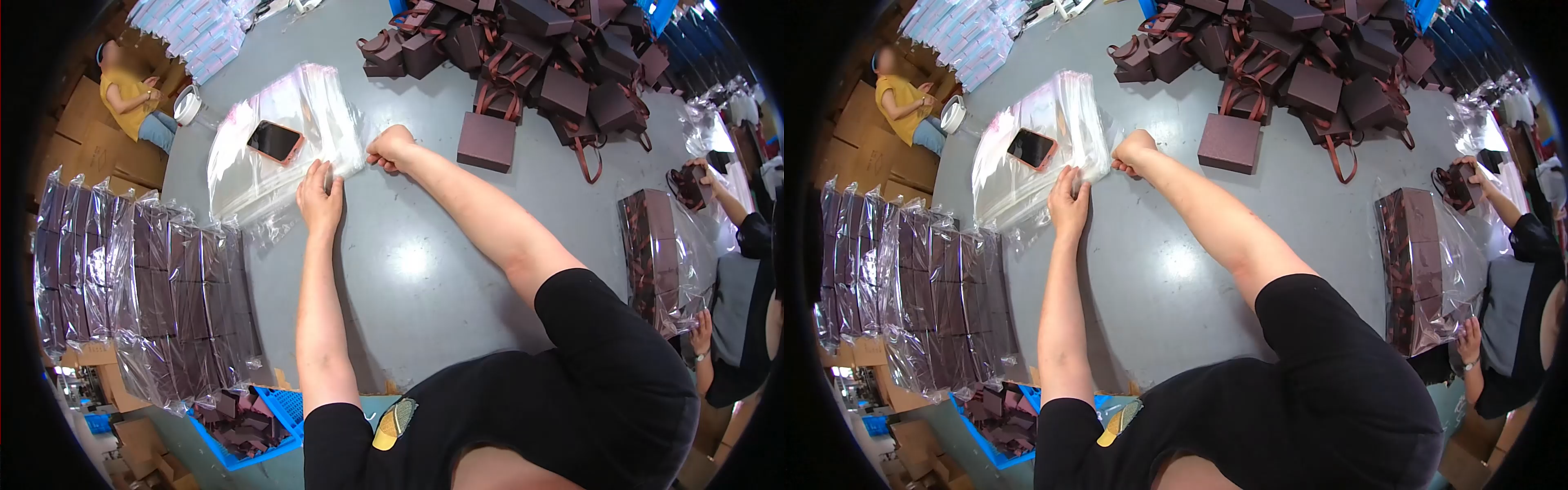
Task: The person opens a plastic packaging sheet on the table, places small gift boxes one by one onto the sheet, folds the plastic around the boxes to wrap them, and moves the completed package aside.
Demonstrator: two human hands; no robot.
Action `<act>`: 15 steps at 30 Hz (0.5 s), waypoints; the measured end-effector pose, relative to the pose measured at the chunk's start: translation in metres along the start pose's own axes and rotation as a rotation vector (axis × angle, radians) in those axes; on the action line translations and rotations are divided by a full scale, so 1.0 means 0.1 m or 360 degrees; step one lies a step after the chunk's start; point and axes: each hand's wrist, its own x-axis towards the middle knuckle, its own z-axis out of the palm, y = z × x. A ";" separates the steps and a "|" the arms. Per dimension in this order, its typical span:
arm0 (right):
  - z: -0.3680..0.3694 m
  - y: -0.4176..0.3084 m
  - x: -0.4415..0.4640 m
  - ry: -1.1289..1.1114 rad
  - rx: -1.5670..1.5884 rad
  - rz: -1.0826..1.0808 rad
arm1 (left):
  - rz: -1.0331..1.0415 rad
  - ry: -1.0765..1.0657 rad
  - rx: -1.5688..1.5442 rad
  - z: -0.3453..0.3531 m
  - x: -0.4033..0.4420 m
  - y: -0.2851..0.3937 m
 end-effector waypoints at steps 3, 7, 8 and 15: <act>0.09 -0.02 0.03 0.0062 -0.0254 -0.0024 | 0.0056 0.0054 0.0128 0.00 -0.04 0.06; 0.04 0.02 -0.04 0.0046 -0.0315 -0.0221 | 0.0397 0.0082 0.0160 -0.08 -0.06 0.28; 0.02 0.03 -0.03 -0.0001 -0.0264 -0.0236 | 0.0469 -0.0001 0.0148 -0.09 -0.04 0.31; -0.08 0.22 -0.07 -0.0232 -0.0015 -0.0540 | 0.0149 -0.0239 -0.0126 0.21 0.20 0.21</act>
